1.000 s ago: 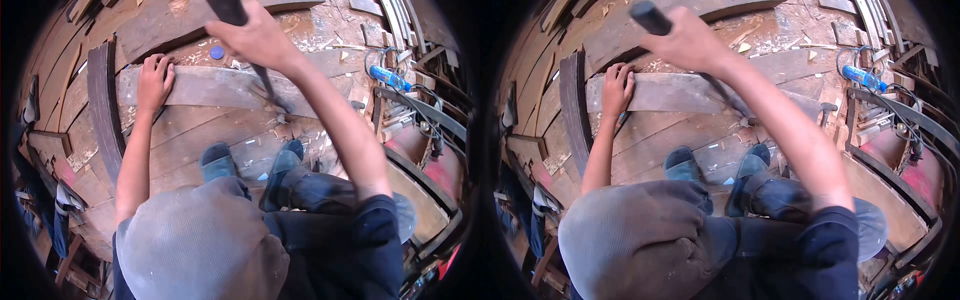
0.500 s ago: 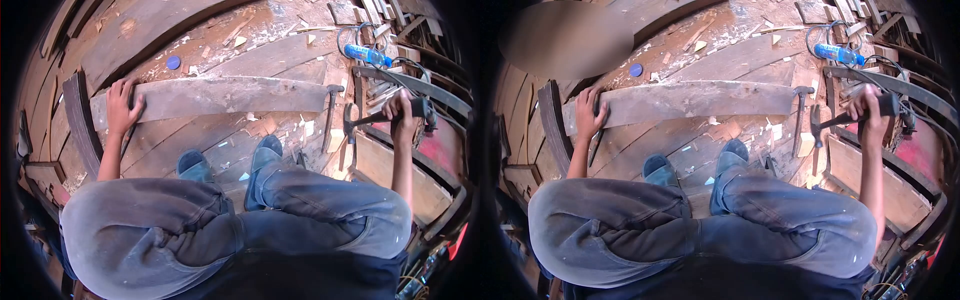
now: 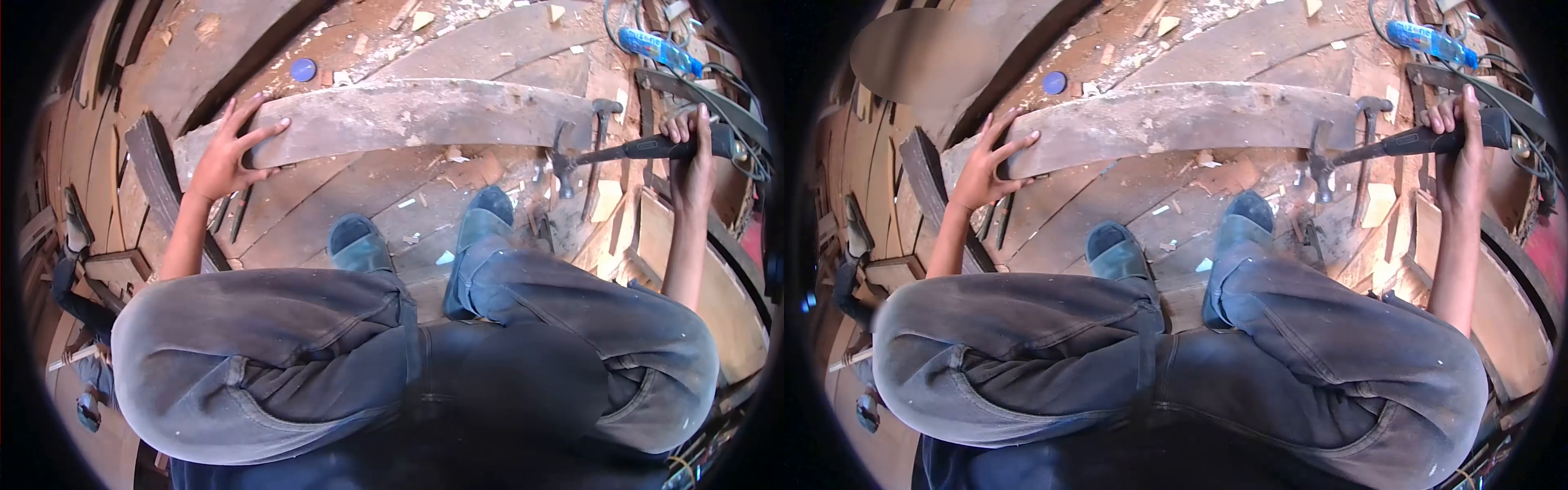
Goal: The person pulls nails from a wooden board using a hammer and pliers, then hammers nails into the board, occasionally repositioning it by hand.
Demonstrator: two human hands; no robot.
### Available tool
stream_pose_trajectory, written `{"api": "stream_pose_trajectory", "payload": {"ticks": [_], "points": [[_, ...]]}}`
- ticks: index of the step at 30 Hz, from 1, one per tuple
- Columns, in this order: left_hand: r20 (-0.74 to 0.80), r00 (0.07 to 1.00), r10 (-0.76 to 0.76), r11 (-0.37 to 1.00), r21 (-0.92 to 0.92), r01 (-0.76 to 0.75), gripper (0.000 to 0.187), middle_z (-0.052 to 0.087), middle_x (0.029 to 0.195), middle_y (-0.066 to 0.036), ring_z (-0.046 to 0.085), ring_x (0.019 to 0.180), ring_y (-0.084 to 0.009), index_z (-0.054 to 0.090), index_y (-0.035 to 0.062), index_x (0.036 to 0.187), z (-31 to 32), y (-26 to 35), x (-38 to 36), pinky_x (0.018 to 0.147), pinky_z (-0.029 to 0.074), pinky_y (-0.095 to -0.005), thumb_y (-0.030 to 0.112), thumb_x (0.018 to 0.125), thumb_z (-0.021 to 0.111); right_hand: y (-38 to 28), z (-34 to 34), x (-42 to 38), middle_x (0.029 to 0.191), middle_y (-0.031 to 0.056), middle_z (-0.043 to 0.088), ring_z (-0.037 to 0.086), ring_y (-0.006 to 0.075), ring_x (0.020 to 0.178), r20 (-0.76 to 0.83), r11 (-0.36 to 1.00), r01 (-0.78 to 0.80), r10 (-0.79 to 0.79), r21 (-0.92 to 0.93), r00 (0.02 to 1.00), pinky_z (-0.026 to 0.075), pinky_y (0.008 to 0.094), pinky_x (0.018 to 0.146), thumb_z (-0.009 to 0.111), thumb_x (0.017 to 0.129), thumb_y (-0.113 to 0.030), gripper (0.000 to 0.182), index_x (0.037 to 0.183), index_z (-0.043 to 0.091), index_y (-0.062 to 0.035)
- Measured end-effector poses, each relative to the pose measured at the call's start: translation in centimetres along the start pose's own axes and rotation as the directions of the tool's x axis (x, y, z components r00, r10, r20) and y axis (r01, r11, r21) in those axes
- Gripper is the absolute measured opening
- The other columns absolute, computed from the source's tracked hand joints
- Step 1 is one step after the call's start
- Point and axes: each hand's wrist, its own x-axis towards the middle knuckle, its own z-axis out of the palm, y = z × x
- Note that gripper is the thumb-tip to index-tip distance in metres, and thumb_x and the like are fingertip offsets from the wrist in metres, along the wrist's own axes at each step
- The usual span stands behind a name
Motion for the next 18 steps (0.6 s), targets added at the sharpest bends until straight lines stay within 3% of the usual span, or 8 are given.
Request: {"api": "stream_pose_trajectory", "payload": {"ticks": [6, 10, 11, 12, 16, 18], "points": [[0.004, 1.0, 0.007, 0.999, -0.043, -0.007, 0.076, 0.039, 0.156, -0.015, 0.034, 0.147, -0.0345, 0.062, 0.0262, 0.137, 0.1, -0.3, -0.2, 0.122, 0.015, -0.0587, 0.029, 0.066, 0.087, 0.5, 1.8, 2.3, 0.072, -0.0047, 0.035, 0.035, 0.0071, 0.065, 0.028, 0.994, -0.02, 0.023, -0.106, 0.999, 0.035, 0.0251, 0.067, 0.059, 0.103, -0.029, 0.029, 0.084, 0.044, -0.0142], [-0.091, 0.996, 0.012, 0.994, 0.106, -0.002, 0.078, 0.04, 0.154, -0.014, 0.037, 0.143, -0.0352, 0.061, 0.0289, 0.137, 0.7, 0.6, -1.0, 0.121, 0.02, -0.0585, 0.033, 0.064, 0.087, 1.8, 2.9, 2.9, 0.068, -0.006, 0.032, 0.034, 0.0062, 0.061, 0.082, 0.981, -0.086, 0.101, -0.174, 0.991, 0.034, 0.0252, 0.064, 0.057, 0.104, -0.03, 0.028, 0.084, 0.044, -0.015], [-0.099, 0.994, -0.043, 0.981, 0.185, 0.061, 0.081, 0.038, 0.154, -0.015, 0.034, 0.143, -0.0366, 0.06, 0.0303, 0.138, 0.8, 0.9, -1.7, 0.121, 0.023, -0.0585, 0.037, 0.061, 0.088, 2.2, 3.1, 2.9, 0.066, -0.0059, 0.03, 0.033, 0.0061, 0.059, 0.086, 0.979, -0.081, 0.098, -0.185, 0.991, 0.034, 0.0254, 0.061, 0.056, 0.104, -0.03, 0.029, 0.083, 0.044, -0.0149], [-0.164, 0.982, -0.089, 0.968, 0.219, 0.124, 0.099, 0.036, 0.154, -0.014, 0.034, 0.142, -0.0367, 0.053, 0.0352, 0.143, 1.0, 1.1, -2.6, 0.121, 0.025, -0.0566, 0.032, 0.052, 0.091, 2.1, 3.7, 2.6, 0.064, -0.0054, 0.03, 0.033, 0.0066, 0.057, 0.074, 0.978, -0.084, 0.1, -0.192, 0.992, 0.033, 0.0252, 0.059, 0.055, 0.105, -0.03, 0.03, 0.082, 0.044, -0.014], [-0.346, 0.875, -0.339, 0.891, 0.181, 0.417, 0.113, 0.035, 0.155, -0.014, 0.032, 0.143, -0.0379, 0.043, 0.0235, 0.15, 1.1, -0.8, -7.4, 0.121, 0.025, -0.052, 0.026, 0.049, 0.093, 2.5, 3.6, 1.0, 0.061, -0.0037, 0.029, 0.031, 0.0075, 0.054, 0.187, 0.969, 0.016, 0.032, -0.248, 0.982, 0.03, 0.0246, 0.056, 0.051, 0.106, -0.029, 0.034, 0.078, 0.042, -0.0116], [-0.357, 0.862, -0.361, 0.874, 0.192, 0.446, 0.121, 0.039, 0.153, -0.013, 0.035, 0.142, -0.0344, 0.036, 0.017, 0.153, 0.3, -2.3, -8.9, 0.12, 0.027, -0.0481, 0.024, 0.047, 0.094, 2.9, 4.3, -0.2, 0.061, -0.003, 0.03, 0.029, 0.008, 0.053, 0.15, 0.977, 0.009, 0.024, -0.215, 0.988, 0.028, 0.0243, 0.055, 0.051, 0.106, -0.03, 0.037, 0.075, 0.04, -0.0113]]}}
